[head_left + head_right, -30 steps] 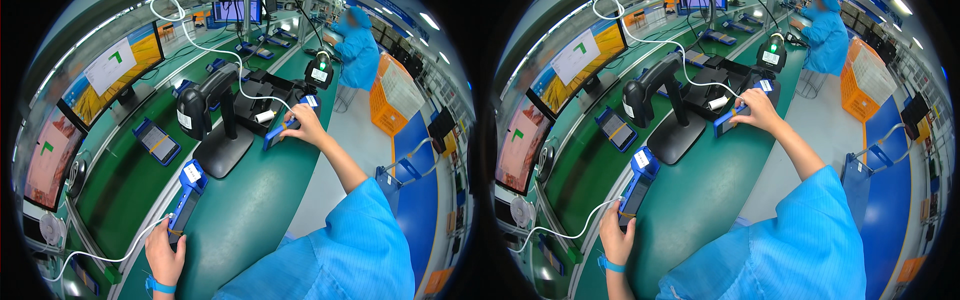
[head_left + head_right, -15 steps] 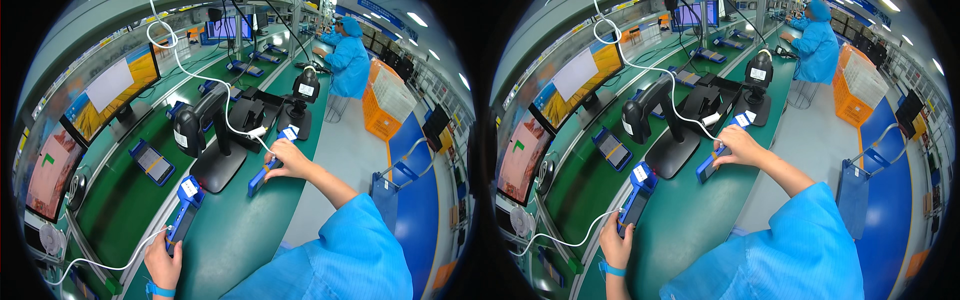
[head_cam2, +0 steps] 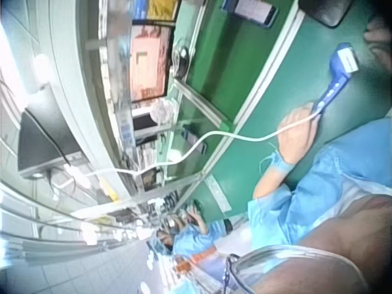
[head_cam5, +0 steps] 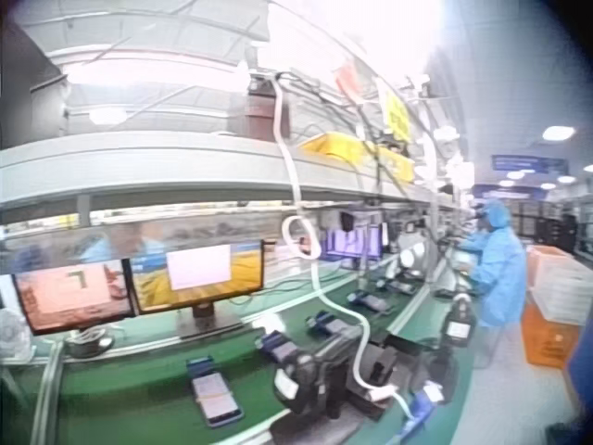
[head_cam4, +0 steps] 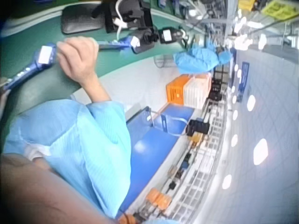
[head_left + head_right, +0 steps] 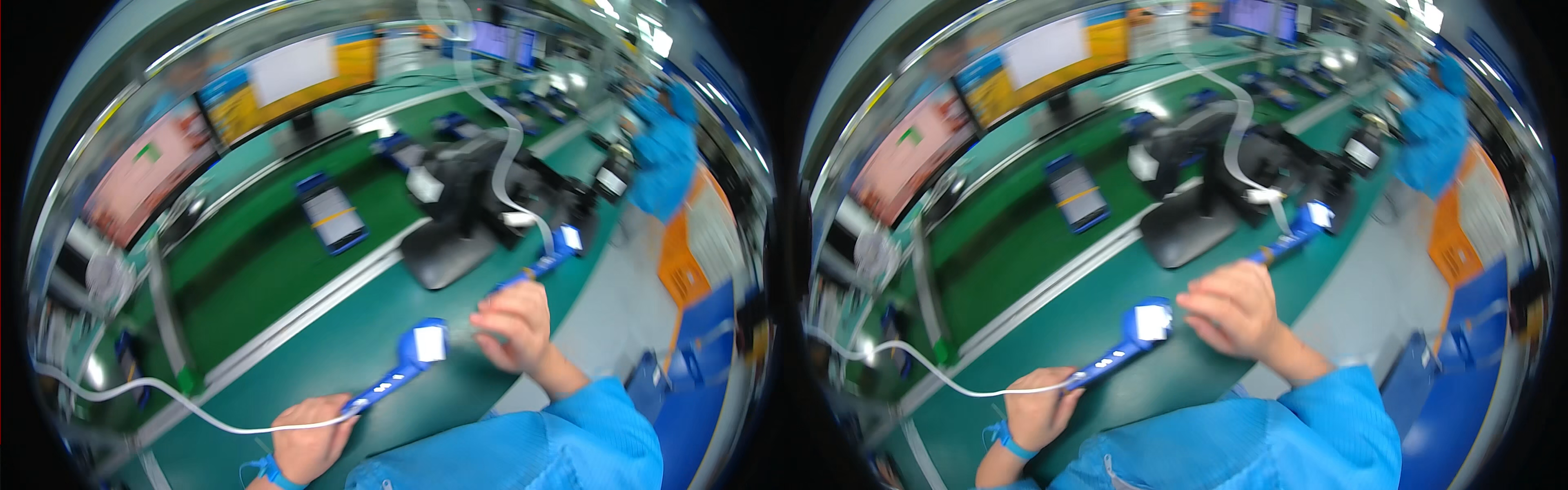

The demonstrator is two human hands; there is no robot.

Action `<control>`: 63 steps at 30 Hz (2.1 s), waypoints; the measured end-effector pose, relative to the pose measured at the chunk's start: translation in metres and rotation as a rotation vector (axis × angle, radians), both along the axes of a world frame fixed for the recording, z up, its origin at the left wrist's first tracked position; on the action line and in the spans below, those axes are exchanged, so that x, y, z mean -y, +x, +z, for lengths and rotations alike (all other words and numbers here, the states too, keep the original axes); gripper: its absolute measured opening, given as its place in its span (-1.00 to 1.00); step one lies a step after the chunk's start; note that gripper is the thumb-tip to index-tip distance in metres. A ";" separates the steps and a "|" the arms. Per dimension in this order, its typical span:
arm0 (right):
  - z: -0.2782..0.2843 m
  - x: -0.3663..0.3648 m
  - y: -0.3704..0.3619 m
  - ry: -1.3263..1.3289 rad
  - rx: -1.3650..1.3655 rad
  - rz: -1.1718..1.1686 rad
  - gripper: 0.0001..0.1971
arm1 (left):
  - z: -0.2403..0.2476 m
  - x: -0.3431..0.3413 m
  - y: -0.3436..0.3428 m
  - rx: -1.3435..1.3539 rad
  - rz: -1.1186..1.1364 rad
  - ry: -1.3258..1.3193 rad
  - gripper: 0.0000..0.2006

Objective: The person tests handheld electronic devices at a workstation by plugging and unplugging a cable into each device, tapping on the screens, and moving the devices along the workbench.

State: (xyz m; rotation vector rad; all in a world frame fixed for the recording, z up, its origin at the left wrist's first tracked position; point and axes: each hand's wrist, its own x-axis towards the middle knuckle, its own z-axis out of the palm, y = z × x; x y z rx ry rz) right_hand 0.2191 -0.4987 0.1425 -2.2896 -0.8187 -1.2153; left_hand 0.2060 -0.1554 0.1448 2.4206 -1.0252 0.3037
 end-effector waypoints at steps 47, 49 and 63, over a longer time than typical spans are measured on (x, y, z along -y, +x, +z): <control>-0.078 -0.192 0.043 -0.145 -0.893 0.841 -0.74 | -0.093 -0.380 0.120 0.437 1.266 -0.434 -0.66; -0.077 -0.189 0.045 -0.249 -0.849 0.810 -0.71 | -0.082 -0.323 0.137 0.418 1.004 -0.452 -0.68; -0.093 -0.191 0.043 -0.096 -0.771 0.909 -0.68 | -0.081 0.007 0.265 0.095 0.391 -0.237 -0.56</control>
